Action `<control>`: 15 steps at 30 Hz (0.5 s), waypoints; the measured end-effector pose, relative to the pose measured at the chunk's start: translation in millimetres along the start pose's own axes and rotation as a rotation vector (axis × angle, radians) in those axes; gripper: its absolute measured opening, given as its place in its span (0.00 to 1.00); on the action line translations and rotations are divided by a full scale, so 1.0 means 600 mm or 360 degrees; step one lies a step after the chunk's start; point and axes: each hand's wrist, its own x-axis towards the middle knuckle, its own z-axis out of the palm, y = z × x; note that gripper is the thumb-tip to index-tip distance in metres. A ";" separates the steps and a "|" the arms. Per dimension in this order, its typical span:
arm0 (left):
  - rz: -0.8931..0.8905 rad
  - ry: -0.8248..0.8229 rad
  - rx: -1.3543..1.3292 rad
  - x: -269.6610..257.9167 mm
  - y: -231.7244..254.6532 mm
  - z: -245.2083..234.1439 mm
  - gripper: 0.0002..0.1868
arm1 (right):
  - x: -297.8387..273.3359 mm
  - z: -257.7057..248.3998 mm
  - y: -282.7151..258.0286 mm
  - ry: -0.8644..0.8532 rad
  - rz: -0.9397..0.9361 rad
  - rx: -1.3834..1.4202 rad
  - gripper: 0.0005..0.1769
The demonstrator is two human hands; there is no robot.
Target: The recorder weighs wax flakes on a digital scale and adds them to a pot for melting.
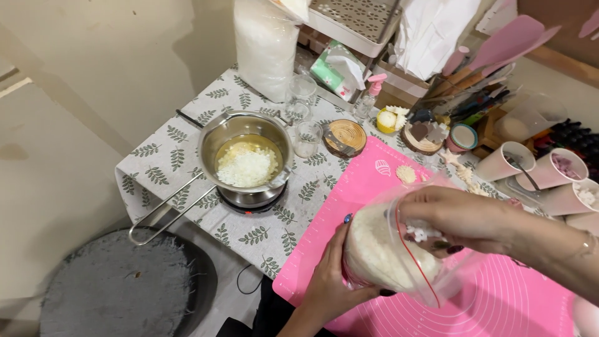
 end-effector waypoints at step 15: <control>-0.0039 0.0016 -0.0051 0.003 -0.008 0.010 0.68 | -0.014 0.015 -0.010 -0.0007 -0.0043 -0.0031 0.25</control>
